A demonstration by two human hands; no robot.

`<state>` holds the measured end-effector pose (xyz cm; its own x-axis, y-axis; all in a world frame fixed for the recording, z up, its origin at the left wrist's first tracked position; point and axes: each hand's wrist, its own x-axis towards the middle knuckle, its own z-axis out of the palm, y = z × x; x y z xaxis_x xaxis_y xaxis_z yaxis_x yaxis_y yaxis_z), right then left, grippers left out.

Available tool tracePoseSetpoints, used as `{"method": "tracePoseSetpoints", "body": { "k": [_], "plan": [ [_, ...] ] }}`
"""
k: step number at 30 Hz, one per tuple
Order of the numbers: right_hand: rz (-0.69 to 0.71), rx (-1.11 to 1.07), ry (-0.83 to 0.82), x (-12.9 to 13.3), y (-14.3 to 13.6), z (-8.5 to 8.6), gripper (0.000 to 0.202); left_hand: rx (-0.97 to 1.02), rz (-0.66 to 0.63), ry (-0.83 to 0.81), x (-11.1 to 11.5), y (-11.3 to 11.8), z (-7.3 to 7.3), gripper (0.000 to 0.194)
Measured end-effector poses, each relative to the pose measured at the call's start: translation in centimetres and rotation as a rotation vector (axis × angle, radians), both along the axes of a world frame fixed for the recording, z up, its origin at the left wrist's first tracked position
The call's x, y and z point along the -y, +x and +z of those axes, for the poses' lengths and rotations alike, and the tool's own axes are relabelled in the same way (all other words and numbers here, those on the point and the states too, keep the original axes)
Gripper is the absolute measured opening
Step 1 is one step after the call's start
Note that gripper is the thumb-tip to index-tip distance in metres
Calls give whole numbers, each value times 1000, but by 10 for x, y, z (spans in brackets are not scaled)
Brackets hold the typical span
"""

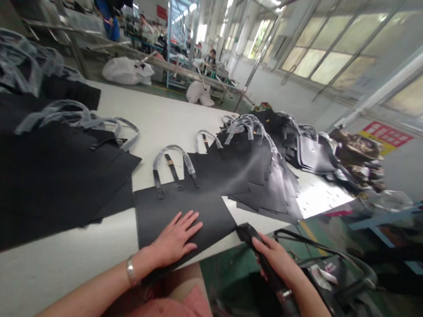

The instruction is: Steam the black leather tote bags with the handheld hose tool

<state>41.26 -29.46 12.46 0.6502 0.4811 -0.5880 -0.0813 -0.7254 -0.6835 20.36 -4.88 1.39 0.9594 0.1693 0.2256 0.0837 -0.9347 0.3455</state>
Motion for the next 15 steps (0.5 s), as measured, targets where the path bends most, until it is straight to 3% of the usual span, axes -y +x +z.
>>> {"method": "tracePoseSetpoints", "body": {
  "k": [5, 9, 15],
  "plan": [
    [16, -10, 27, -18, 11, -10, 57, -65, -56, -9, -1, 0, -1, 50],
    [-1, 114, 97, -45, 20, -24, 59, -79, -64, -27, -2, -4, 3, 51],
    [43, 211, 254, -76, -1, -29, 68, -89, -122, -138, 12, -19, 9, 55]
  ]
}}
